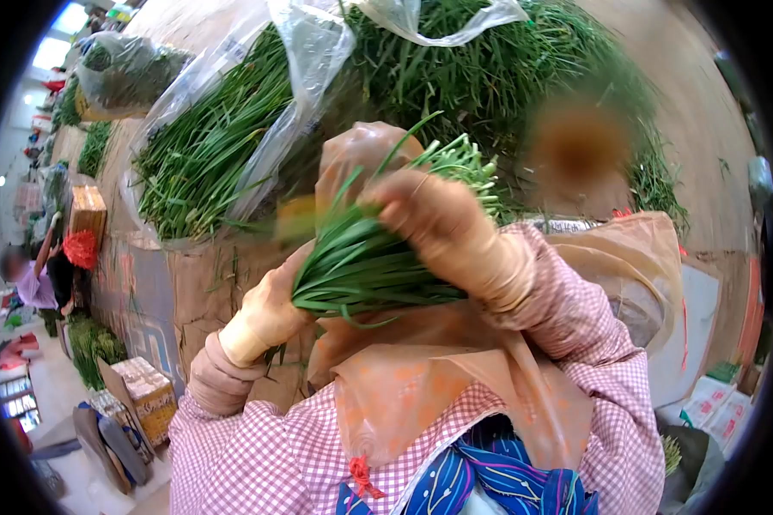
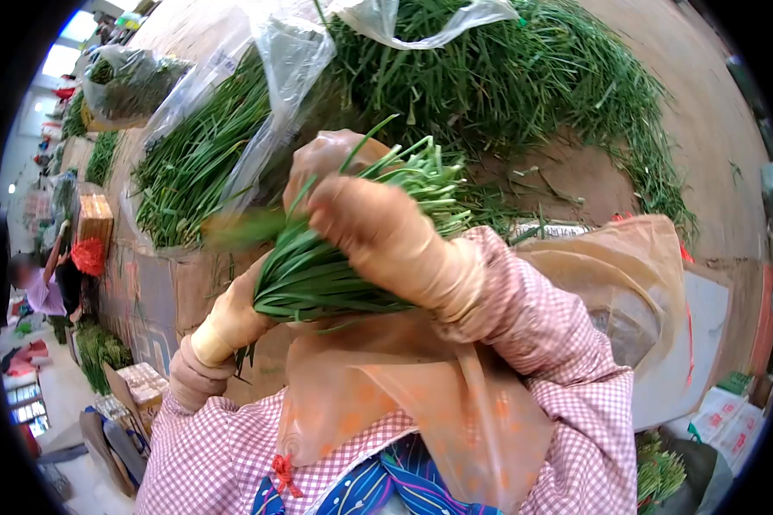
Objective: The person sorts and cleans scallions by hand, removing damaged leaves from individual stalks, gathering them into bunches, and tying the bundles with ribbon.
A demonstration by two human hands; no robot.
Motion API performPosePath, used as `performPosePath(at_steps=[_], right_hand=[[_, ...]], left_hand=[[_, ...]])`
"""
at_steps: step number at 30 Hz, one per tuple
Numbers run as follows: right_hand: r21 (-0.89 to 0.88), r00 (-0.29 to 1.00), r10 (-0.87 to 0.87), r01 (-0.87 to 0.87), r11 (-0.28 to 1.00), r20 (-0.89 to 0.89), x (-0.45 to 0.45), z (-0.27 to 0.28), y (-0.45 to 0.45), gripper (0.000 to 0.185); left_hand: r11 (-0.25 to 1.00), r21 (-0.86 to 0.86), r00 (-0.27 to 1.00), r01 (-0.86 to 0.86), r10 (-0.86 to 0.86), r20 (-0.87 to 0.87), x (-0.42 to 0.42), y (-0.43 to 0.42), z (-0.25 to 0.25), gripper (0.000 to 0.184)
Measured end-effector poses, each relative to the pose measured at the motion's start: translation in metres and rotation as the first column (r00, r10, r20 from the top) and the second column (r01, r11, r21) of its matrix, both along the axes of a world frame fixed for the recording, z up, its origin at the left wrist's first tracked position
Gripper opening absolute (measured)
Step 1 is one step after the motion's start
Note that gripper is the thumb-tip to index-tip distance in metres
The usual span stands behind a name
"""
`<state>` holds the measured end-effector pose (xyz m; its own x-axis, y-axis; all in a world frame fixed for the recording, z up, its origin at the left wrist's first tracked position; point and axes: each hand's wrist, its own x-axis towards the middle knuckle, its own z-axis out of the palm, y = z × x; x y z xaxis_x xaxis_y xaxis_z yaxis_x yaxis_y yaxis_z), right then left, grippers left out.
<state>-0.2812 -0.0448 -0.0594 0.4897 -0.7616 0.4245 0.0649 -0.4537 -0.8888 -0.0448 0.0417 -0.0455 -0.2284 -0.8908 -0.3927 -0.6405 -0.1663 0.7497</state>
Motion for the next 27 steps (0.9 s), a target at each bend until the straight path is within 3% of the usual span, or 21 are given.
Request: performPosePath(at_steps=[1, 2, 3, 6, 7, 8, 9, 10, 11, 12, 14, 15, 17, 19, 21, 22, 23, 25, 27], right_hand=[[0.443, 0.959, 0.006, -0.137, 0.886, 0.285, -0.009, 0.013, 0.003, 0.02], [0.56, 0.903, -0.111, -0.157, 0.814, 0.415, -0.02, 0.016, -0.004, 0.02], [0.673, 0.916, -0.207, -0.087, 0.734, 0.344, -0.041, 0.027, -0.016, 0.021], [0.631, 0.887, -0.165, -0.166, 0.758, 0.431, -0.11, 0.043, -0.044, 0.017], [0.581, 0.862, -0.371, 0.114, 0.806, 0.345, -0.131, 0.047, -0.048, 0.018], [0.541, 0.822, -0.474, 0.255, 0.801, 0.314, -0.155, 0.042, -0.057, 0.018], [0.498, 0.768, -0.577, 0.399, 0.77, 0.278, -0.178, 0.037, -0.067, 0.019], [0.369, 0.745, -0.665, 0.605, 0.705, 0.048, -0.204, 0.016, -0.084, 0.022], [0.109, 0.704, -0.687, 0.709, 0.697, -0.182, -0.206, 0.0, -0.082, 0.024], [-0.177, 0.565, -0.74, 0.738, 0.651, -0.364, -0.208, -0.016, -0.081, 0.028], [-0.08, 0.68, -0.577, 0.614, 0.786, -0.453, -0.173, -0.026, -0.056, 0.035], [0.348, 0.881, -0.401, 0.469, 0.811, -0.252, -0.151, -0.027, -0.044, 0.039], [0.493, 0.927, -0.307, 0.375, 0.785, -0.216, -0.112, -0.014, -0.025, 0.047], [0.215, 0.738, -0.125, 0.348, 0.913, -0.663, -0.081, 0.009, -0.014, 0.052], [-0.076, 0.498, -0.243, 0.331, 0.94, -0.833, -0.054, 0.002, -0.013, 0.045], [-0.042, 0.423, -0.186, 0.327, 0.944, -0.887, -0.043, 0.001, -0.02, 0.042], [-0.183, 0.576, -0.349, 0.327, 0.927, -0.739, -0.04, -0.021, -0.022, 0.038], [-0.188, 0.632, -0.411, 0.391, 0.901, -0.657, -0.04, -0.039, -0.024, 0.023], [-0.28, 0.677, -0.596, 0.528, 0.802, -0.432, -0.049, -0.061, -0.029, 0.011]], left_hand=[[1.0, -0.014, 0.997, -0.006, 0.005, -0.078, 0.003, 0.002, -0.006, 0.069], [1.0, -0.017, 0.977, -0.002, -0.002, -0.212, 0.004, 0.002, -0.011, 0.073], [0.999, -0.024, 0.975, 0.023, -0.027, -0.219, 0.007, 0.003, -0.016, 0.073], [0.997, 0.074, 0.954, -0.038, 0.058, -0.296, 0.03, 0.012, -0.048, 0.065], [0.997, -0.067, 0.976, 0.043, -0.056, -0.213, 0.044, 0.016, -0.071, 0.058], [0.971, -0.199, 0.981, 0.133, -0.158, -0.115, 0.051, 0.019, -0.087, 0.051], [0.969, -0.2, 0.979, 0.145, -0.171, -0.115, 0.051, 0.021, -0.093, 0.051], [0.97, -0.21, 0.985, 0.121, -0.144, -0.098, 0.05, 0.022, -0.096, 0.044], [0.971, -0.22, 0.99, 0.097, -0.117, -0.078, 0.05, 0.023, -0.098, 0.037], [0.967, -0.224, 0.989, 0.118, -0.134, -0.055, 0.048, 0.025, -0.099, 0.037], [0.963, -0.238, 0.99, 0.128, -0.136, -0.021, 0.042, 0.026, -0.094, 0.039], [0.962, -0.243, 0.991, 0.128, -0.134, -0.01, 0.039, 0.027, -0.092, 0.039], [0.96, -0.249, 0.991, 0.131, -0.132, 0.011, 0.034, 0.028, -0.088, 0.041], [0.957, -0.257, 0.991, 0.133, -0.13, 0.029, 0.029, 0.028, -0.087, 0.042], [0.957, -0.261, 0.991, 0.13, -0.124, 0.042, 0.027, 0.028, -0.086, 0.043], [0.952, -0.271, 0.989, 0.143, -0.132, 0.06, 0.026, 0.028, -0.085, 0.044], [0.933, -0.311, 0.983, 0.181, -0.159, 0.096, 0.026, 0.027, -0.084, 0.045], [0.873, -0.403, 0.96, 0.275, -0.222, 0.173, 0.028, 0.026, -0.08, 0.044], [0.983, -0.174, 0.997, 0.062, -0.068, -0.028, 0.028, 0.033, -0.078, 0.045]])
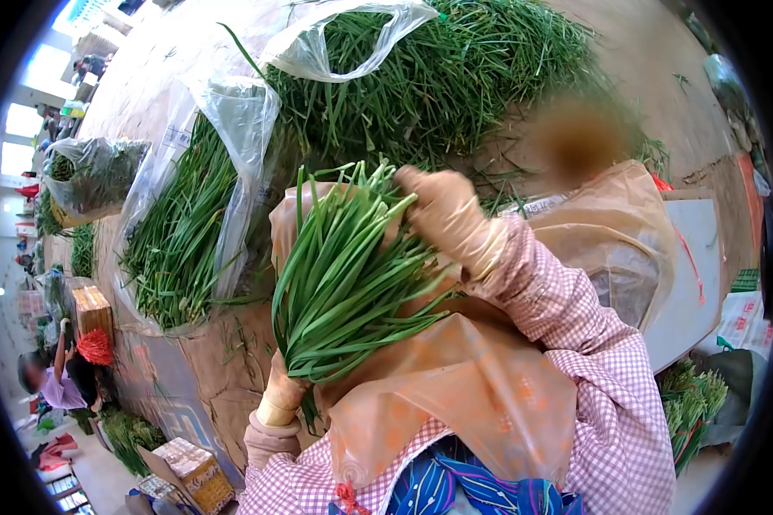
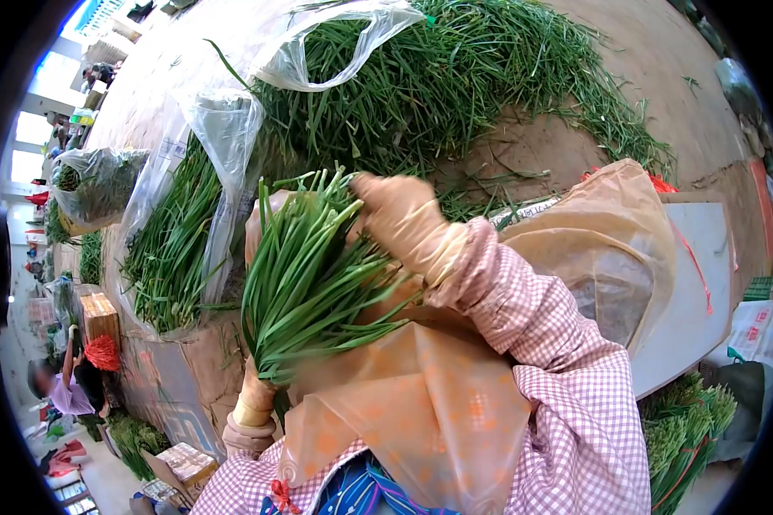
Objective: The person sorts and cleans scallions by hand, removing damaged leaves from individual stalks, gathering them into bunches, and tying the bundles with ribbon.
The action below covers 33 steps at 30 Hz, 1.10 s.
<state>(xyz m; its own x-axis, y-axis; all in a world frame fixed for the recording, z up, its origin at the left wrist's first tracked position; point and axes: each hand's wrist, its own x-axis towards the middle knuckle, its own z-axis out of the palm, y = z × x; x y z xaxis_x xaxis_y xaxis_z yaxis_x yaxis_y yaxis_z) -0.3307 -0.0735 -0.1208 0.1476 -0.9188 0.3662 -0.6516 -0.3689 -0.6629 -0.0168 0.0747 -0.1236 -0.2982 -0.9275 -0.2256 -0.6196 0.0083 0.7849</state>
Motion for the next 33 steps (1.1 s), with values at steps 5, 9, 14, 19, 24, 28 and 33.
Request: performPosePath(at_steps=[5, 9, 14, 19, 24, 28, 33], right_hand=[[0.683, 0.622, -0.598, 0.134, 0.718, 0.506, -0.11, -0.029, -0.058, 0.019], [0.559, 0.546, -0.301, -0.399, 0.727, 0.782, -0.082, -0.002, -0.035, 0.042], [0.497, 0.77, 0.084, -0.486, 0.719, 0.632, -0.014, -0.002, -0.029, 0.038], [0.523, 0.582, -0.363, -0.128, 0.843, 0.728, -0.032, -0.01, -0.041, 0.028], [0.471, 0.632, -0.231, -0.242, 0.848, 0.74, -0.055, 0.042, -0.016, 0.017], [0.32, 0.981, 0.147, -0.099, 0.942, -0.127, -0.005, 0.064, 0.009, 0.019], [0.423, 0.732, -0.186, -0.152, 0.893, 0.655, -0.037, 0.013, -0.02, 0.019]], left_hand=[[0.997, -0.062, 0.999, 0.041, -0.039, 0.032, 0.001, -0.006, -0.007, 0.047], [0.995, -0.083, 0.998, 0.061, -0.058, 0.037, -0.004, -0.013, -0.01, 0.048], [0.994, -0.085, 0.996, 0.074, -0.07, 0.053, -0.008, -0.013, -0.007, 0.05], [0.996, -0.075, 0.998, 0.052, -0.049, 0.049, -0.005, -0.009, -0.005, 0.051], [0.996, -0.078, 0.998, 0.043, -0.039, 0.051, -0.005, -0.008, -0.007, 0.053], [0.996, -0.074, 0.998, 0.044, -0.04, 0.055, -0.004, -0.005, -0.005, 0.055], [0.998, -0.061, 0.998, 0.03, -0.027, 0.053, 0.0, 0.002, -0.001, 0.057]])
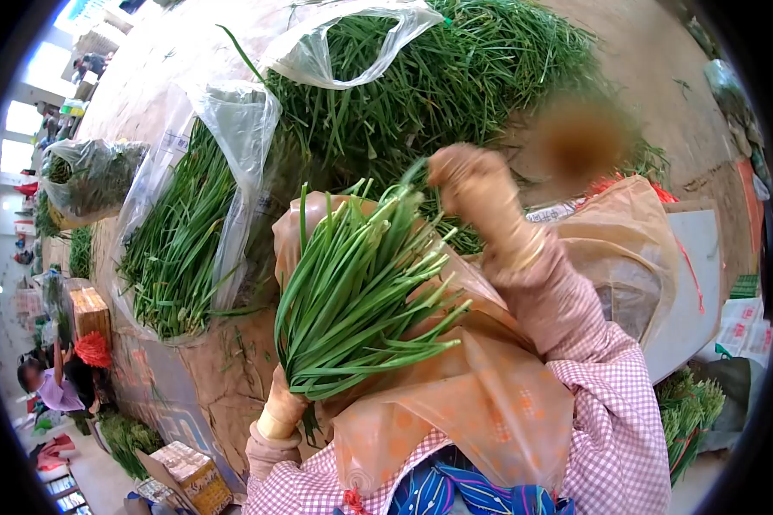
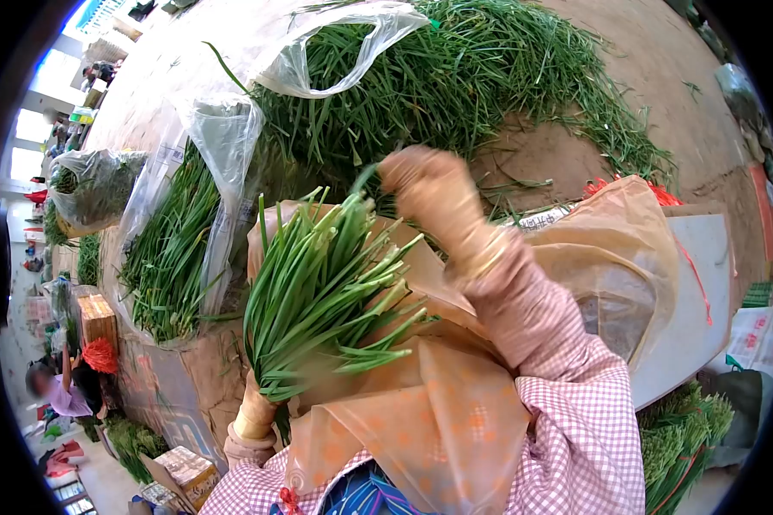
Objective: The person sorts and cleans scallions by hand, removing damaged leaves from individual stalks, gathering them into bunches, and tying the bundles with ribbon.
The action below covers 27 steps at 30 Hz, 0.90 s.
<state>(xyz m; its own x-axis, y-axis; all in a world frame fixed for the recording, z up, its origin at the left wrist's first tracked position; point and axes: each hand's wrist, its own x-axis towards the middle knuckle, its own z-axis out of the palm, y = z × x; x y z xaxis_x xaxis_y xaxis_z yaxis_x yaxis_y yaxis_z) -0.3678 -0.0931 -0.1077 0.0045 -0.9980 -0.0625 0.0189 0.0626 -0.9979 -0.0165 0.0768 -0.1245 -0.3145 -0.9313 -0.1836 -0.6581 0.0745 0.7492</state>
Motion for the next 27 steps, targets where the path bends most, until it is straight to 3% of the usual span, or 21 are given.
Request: performPosePath(at_steps=[1, 3, 4, 5, 7, 8, 10, 12, 13, 15, 17, 18, 19, 20, 21, 22, 23, 24, 25, 27], right_hand=[[0.183, 0.995, -0.071, 0.056, 0.982, 0.077, -0.027, -0.005, -0.014, 0.02], [0.223, 0.986, -0.092, 0.06, 0.973, 0.138, -0.055, -0.04, -0.034, 0.023], [0.284, 0.978, -0.088, 0.032, 0.958, 0.188, -0.038, -0.031, -0.03, 0.037], [0.226, 0.96, 0.046, -0.111, 0.968, 0.276, -0.023, -0.03, -0.024, 0.055], [0.223, 0.867, 0.271, -0.386, 0.895, 0.418, 0.004, -0.039, -0.023, 0.065], [0.158, 0.672, 0.301, -0.532, 0.832, 0.676, 0.022, -0.046, -0.016, 0.059], [0.061, 0.78, 0.4, -0.485, 0.872, 0.482, 0.036, -0.031, -0.008, 0.038], [0.267, 0.881, 0.351, -0.438, 0.858, 0.316, 0.038, -0.061, -0.022, 0.029], [0.161, 0.898, 0.274, -0.344, 0.925, 0.345, 0.04, -0.064, -0.022, 0.028], [0.108, 0.806, 0.205, -0.314, 0.943, 0.555, 0.014, -0.032, -0.014, 0.022], [0.236, 0.686, -0.076, -0.142, 0.961, 0.724, -0.013, -0.033, -0.021, 0.024], [0.257, 0.675, -0.184, -0.009, 0.966, 0.715, -0.023, -0.044, -0.026, 0.024], [0.335, 0.758, -0.228, 0.012, 0.942, 0.611, -0.027, -0.044, -0.03, 0.021], [0.258, 0.738, -0.117, -0.08, 0.963, 0.665, -0.016, -0.043, -0.023, 0.023], [0.279, 0.729, 0.013, -0.278, 0.919, 0.684, -0.009, -0.042, -0.013, 0.04], [0.262, 0.793, 0.183, -0.395, 0.881, 0.582, 0.0, -0.039, -0.002, 0.056], [0.15, 0.848, 0.327, -0.419, 0.896, 0.417, 0.017, -0.059, -0.002, 0.057], [-0.215, 0.844, 0.448, -0.398, 0.892, 0.296, 0.044, -0.144, -0.024, 0.046], [-0.224, 0.847, 0.441, -0.387, 0.894, 0.297, 0.043, -0.118, -0.022, 0.046], [0.093, 0.872, 0.266, -0.33, 0.939, 0.411, 0.041, -0.066, -0.014, 0.025]], left_hand=[[1.0, 0.003, 1.0, 0.0, 0.001, -0.001, 0.0, 0.0, 0.0, 0.057], [1.0, -0.001, 1.0, 0.002, -0.002, -0.01, -0.003, -0.005, -0.001, 0.058], [1.0, -0.005, 1.0, 0.006, -0.006, -0.019, -0.005, -0.01, -0.002, 0.058], [1.0, -0.019, 1.0, 0.011, -0.011, -0.024, -0.01, -0.018, -0.004, 0.059], [0.994, -0.108, 1.0, 0.011, -0.012, -0.008, -0.026, -0.048, -0.008, 0.059], [0.982, -0.188, 1.0, -0.002, 0.006, 0.017, -0.037, -0.072, -0.014, 0.06], [0.94, -0.34, 0.994, -0.042, 0.073, 0.079, -0.062, -0.123, -0.028, 0.061], [0.909, -0.411, 0.977, -0.073, 0.148, 0.152, -0.081, -0.158, -0.036, 0.061], [0.902, -0.424, 0.966, -0.082, 0.177, 0.189, -0.083, -0.168, -0.041, 0.062], [0.9, -0.427, 0.954, -0.087, 0.199, 0.225, -0.087, -0.174, -0.047, 0.063], [0.897, -0.433, 0.949, -0.092, 0.21, 0.234, -0.09, -0.179, -0.054, 0.063], [0.894, -0.438, 0.947, -0.097, 0.218, 0.235, -0.094, -0.181, -0.056, 0.064], [0.892, -0.442, 0.948, -0.093, 0.215, 0.233, -0.095, -0.182, -0.057, 0.064], [0.89, -0.448, 0.949, -0.088, 0.211, 0.233, -0.098, -0.184, -0.057, 0.065], [0.888, -0.451, 0.947, -0.085, 0.213, 0.239, -0.098, -0.183, -0.058, 0.065], [0.888, -0.452, 0.947, -0.081, 0.21, 0.243, -0.098, -0.182, -0.059, 0.066], [0.887, -0.455, 0.946, -0.077, 0.209, 0.248, -0.098, -0.182, -0.059, 0.066], [0.884, -0.461, 0.948, -0.074, 0.206, 0.244, -0.098, -0.182, -0.059, 0.066], [0.881, -0.468, 0.948, -0.069, 0.204, 0.245, -0.097, -0.181, -0.059, 0.067], [0.876, -0.478, 0.946, -0.06, 0.202, 0.252, -0.097, -0.18, -0.059, 0.068]])
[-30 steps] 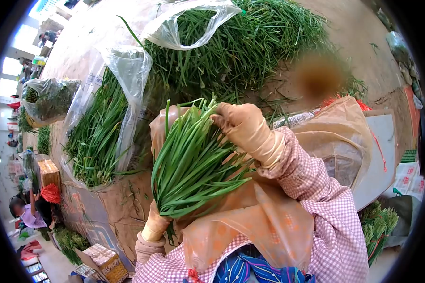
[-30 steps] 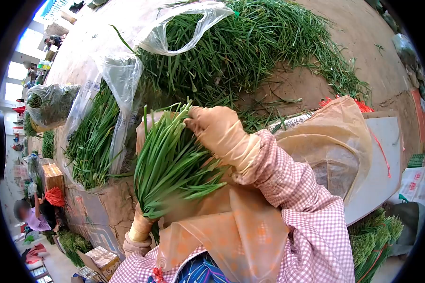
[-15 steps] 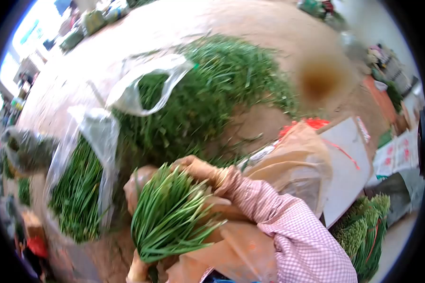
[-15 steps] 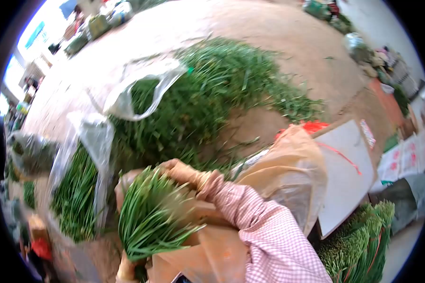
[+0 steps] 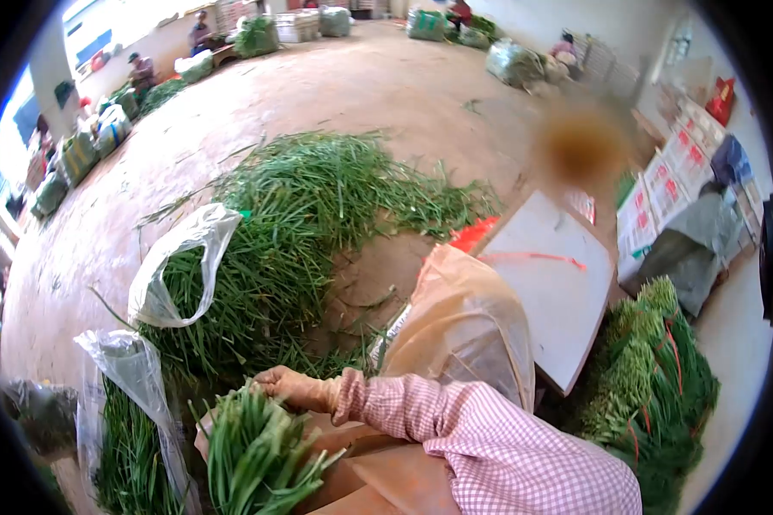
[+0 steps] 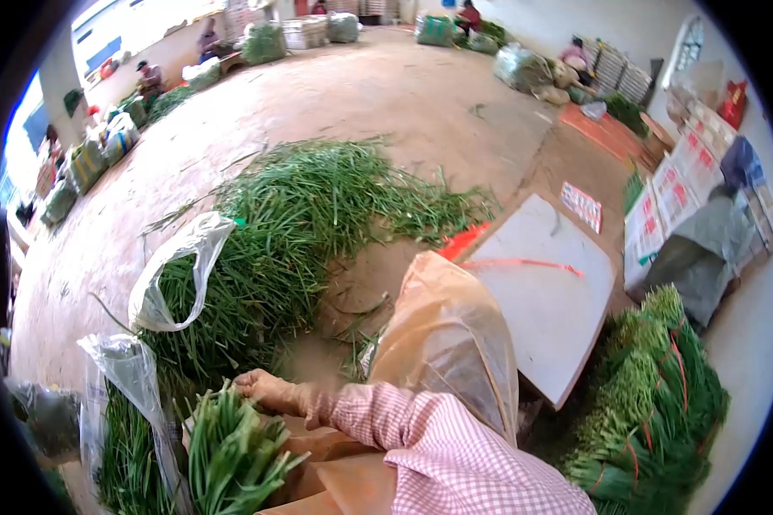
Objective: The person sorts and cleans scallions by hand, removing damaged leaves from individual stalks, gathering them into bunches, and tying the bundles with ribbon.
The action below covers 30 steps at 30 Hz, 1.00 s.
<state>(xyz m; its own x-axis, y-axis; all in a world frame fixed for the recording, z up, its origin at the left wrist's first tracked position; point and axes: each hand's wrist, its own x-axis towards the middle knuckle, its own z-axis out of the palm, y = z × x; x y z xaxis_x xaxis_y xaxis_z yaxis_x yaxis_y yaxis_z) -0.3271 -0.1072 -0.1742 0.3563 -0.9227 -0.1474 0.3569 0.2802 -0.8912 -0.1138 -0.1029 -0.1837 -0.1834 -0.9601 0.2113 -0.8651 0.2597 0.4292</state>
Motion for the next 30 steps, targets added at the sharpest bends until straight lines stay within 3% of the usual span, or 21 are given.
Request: performPosePath(at_steps=[2, 3, 5, 6, 8, 10, 11, 12, 13, 14, 15, 16, 17, 18, 19, 20, 21, 22, 24, 25, 30], right_hand=[[-0.16, 0.981, -0.16, 0.141, 0.977, -0.109, 0.002, -0.003, -0.012, 0.02], [0.015, 0.96, -0.267, 0.266, 0.964, 0.084, 0.004, -0.019, -0.024, 0.022], [0.285, 0.837, -0.424, 0.337, 0.897, 0.346, -0.035, 0.016, -0.018, 0.024], [0.443, 0.687, -0.524, 0.314, 0.839, 0.504, -0.057, 0.008, -0.025, 0.014], [0.523, 0.551, -0.749, 0.543, 0.656, 0.367, -0.076, 0.003, -0.022, 0.008], [0.526, 0.658, -0.669, 0.454, 0.719, 0.346, -0.079, -0.009, -0.016, 0.013], [0.495, 0.72, -0.589, 0.384, 0.779, 0.368, -0.072, -0.001, -0.003, 0.004], [0.441, 0.751, -0.388, 0.143, 0.886, 0.534, -0.065, -0.009, 0.005, 0.006], [0.236, 0.653, -0.029, -0.23, 0.944, 0.756, -0.052, -0.033, 0.005, 0.015], [0.25, 0.88, -0.085, -0.039, 0.967, 0.467, -0.04, 0.014, 0.045, 0.025], [0.159, 0.808, 0.191, -0.329, 0.931, 0.558, -0.029, 0.008, 0.047, 0.042], [0.111, 0.793, 0.262, -0.381, 0.918, 0.55, -0.013, 0.006, 0.051, 0.055], [-0.011, 0.832, 0.368, -0.4, 0.917, 0.415, -0.006, 0.005, 0.05, 0.071], [-0.016, 0.835, 0.349, -0.378, 0.926, 0.426, -0.001, 0.009, 0.048, 0.071], [0.11, 0.779, 0.195, -0.32, 0.941, 0.596, 0.003, 0.015, 0.044, 0.074], [0.24, 0.687, 0.019, -0.279, 0.93, 0.727, 0.006, 0.017, 0.036, 0.079], [0.247, 0.595, -0.047, -0.259, 0.934, 0.803, 0.012, -0.004, 0.013, 0.089], [0.243, 0.584, -0.06, -0.24, 0.94, 0.809, 0.008, -0.002, 0.012, 0.089], [0.43, 0.521, -0.327, -0.088, 0.899, 0.789, 0.004, 0.008, 0.01, 0.087], [0.461, 0.514, -0.367, -0.064, 0.885, 0.776, 0.004, 0.008, 0.007, 0.087], [0.263, 0.463, -0.136, -0.223, 0.939, 0.876, 0.01, 0.001, 0.036, 0.084]], left_hand=[[1.0, -0.01, 1.0, 0.013, -0.012, 0.028, -0.005, -0.002, 0.0, 0.068], [1.0, -0.021, 0.999, 0.016, -0.015, 0.03, -0.006, -0.003, 0.0, 0.069], [0.999, -0.037, 0.999, 0.026, -0.024, 0.045, -0.009, -0.004, 0.0, 0.07], [0.998, -0.049, 0.998, 0.039, -0.037, 0.052, -0.01, -0.004, 0.001, 0.07], [0.996, -0.071, 0.997, 0.051, -0.047, 0.063, -0.011, -0.003, 0.001, 0.071], [0.994, -0.09, 0.995, 0.066, -0.059, 0.076, -0.011, -0.002, 0.002, 0.072], [0.993, -0.095, 0.994, 0.073, -0.065, 0.083, -0.011, -0.002, 0.001, 0.072], [0.992, -0.102, 0.994, 0.078, -0.069, 0.088, -0.01, -0.001, 0.001, 0.073], [0.99, -0.107, 0.992, 0.087, -0.077, 0.095, -0.01, 0.0, 0.001, 0.073], [0.989, -0.114, 0.992, 0.094, -0.083, 0.1, -0.01, 0.0, 0.002, 0.073], [0.987, -0.122, 0.99, 0.103, -0.09, 0.106, -0.011, 0.001, 0.003, 0.074], [0.984, -0.13, 0.988, 0.119, -0.104, 0.117, -0.011, 0.002, 0.004, 0.074], [0.982, -0.137, 0.986, 0.127, -0.11, 0.126, -0.01, 0.002, 0.006, 0.075], [0.98, -0.145, 0.984, 0.139, -0.12, 0.135, -0.01, 0.004, 0.008, 0.075], [0.976, -0.154, 0.981, 0.151, -0.129, 0.144, -0.009, 0.006, 0.008, 0.076], [0.973, -0.161, 0.978, 0.165, -0.14, 0.155, -0.008, 0.008, 0.01, 0.076], [0.97, -0.171, 0.976, 0.172, -0.144, 0.162, -0.003, 0.011, 0.012, 0.076], [0.966, -0.179, 0.972, 0.187, -0.157, 0.173, 0.0, 0.013, 0.013, 0.077], [0.953, -0.196, 0.962, 0.233, -0.196, 0.19, 0.01, 0.022, 0.018, 0.078], [0.95, -0.194, 0.958, 0.244, -0.205, 0.202, 0.022, 0.029, 0.023, 0.078], [0.956, -0.035, 0.893, 0.291, -0.258, 0.368, 0.068, 0.147, 0.093, 0.08]])
